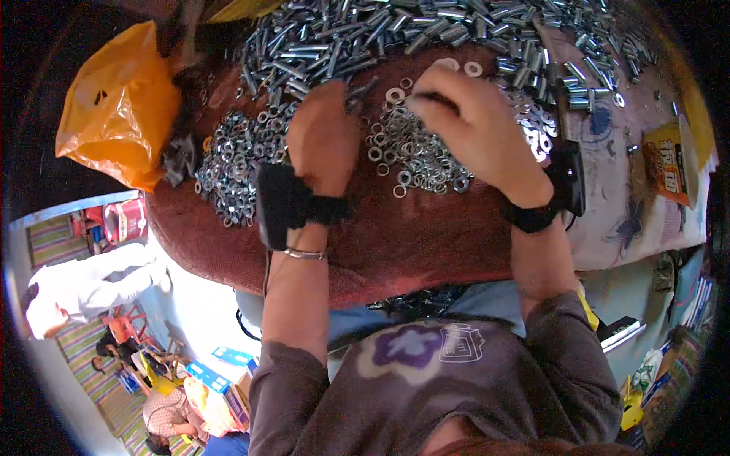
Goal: The recorder is assembling bolts by sliding washers on and then screwing on nuts.
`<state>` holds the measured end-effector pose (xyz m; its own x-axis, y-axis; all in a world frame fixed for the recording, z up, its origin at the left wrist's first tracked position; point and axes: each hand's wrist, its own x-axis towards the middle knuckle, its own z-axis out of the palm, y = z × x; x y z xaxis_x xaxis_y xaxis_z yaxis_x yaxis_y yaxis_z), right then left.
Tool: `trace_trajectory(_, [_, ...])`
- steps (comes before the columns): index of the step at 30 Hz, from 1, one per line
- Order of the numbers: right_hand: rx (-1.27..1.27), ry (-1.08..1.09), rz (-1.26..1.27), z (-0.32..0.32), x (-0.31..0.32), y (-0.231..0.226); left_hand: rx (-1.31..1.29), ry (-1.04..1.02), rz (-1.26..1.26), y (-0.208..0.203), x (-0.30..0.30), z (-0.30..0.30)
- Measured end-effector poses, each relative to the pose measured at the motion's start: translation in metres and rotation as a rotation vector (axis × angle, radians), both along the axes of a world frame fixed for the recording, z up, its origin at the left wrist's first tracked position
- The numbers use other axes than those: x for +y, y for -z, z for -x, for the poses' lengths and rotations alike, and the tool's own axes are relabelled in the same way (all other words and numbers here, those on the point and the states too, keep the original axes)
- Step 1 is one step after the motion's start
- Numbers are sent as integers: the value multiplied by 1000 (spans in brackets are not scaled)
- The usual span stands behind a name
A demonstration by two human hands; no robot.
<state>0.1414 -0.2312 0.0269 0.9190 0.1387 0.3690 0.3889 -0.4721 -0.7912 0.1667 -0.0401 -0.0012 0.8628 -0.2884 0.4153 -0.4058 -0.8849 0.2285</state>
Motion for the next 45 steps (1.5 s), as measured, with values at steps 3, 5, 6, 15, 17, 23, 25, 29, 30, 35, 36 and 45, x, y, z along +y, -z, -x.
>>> trace_trajectory(3, [48, -43, -51, 1, 4, 6, 286, -43, 394, -17, -7, 7])
trace_trajectory(5, [61, -3, -67, 1, 4, 6, 684, -38, 1018, -37, -17, 15])
trace_trajectory(6, [72, 15, -85, 1, 5, 4, 685, -28, 1016, -43, -25, 18])
trace_trajectory(15, [-39, 178, -191, -1, -6, 2, 602, 13, 789, -40, -56, -9])
trace_trajectory(17, [52, 270, -436, -2, -3, -4, 335, -2, 667, -19, -50, -36])
trace_trajectory(23, [221, 174, -778, -3, -10, -9, 71, 170, 119, -2, -73, -62])
trace_trajectory(25, [199, 181, -786, -3, -10, -8, 82, 200, 24, 2, -76, -60])
trace_trajectory(29, [163, 212, -731, -4, -14, -7, 282, 158, 508, -5, -67, -51])
trace_trajectory(30, [154, 214, -705, -4, -14, -7, 512, 180, 810, -13, -62, -45])
trace_trajectory(35, [35, 208, -427, -6, -15, 1, 791, 68, 1251, -33, -46, -11])
trace_trajectory(36, [-81, 187, -366, -7, -12, 2, 786, 61, 1252, -32, -42, -8])
trace_trajectory(45, [-59, 103, -228, -2, -5, -2, 833, 33, 1436, -32, -26, 7])
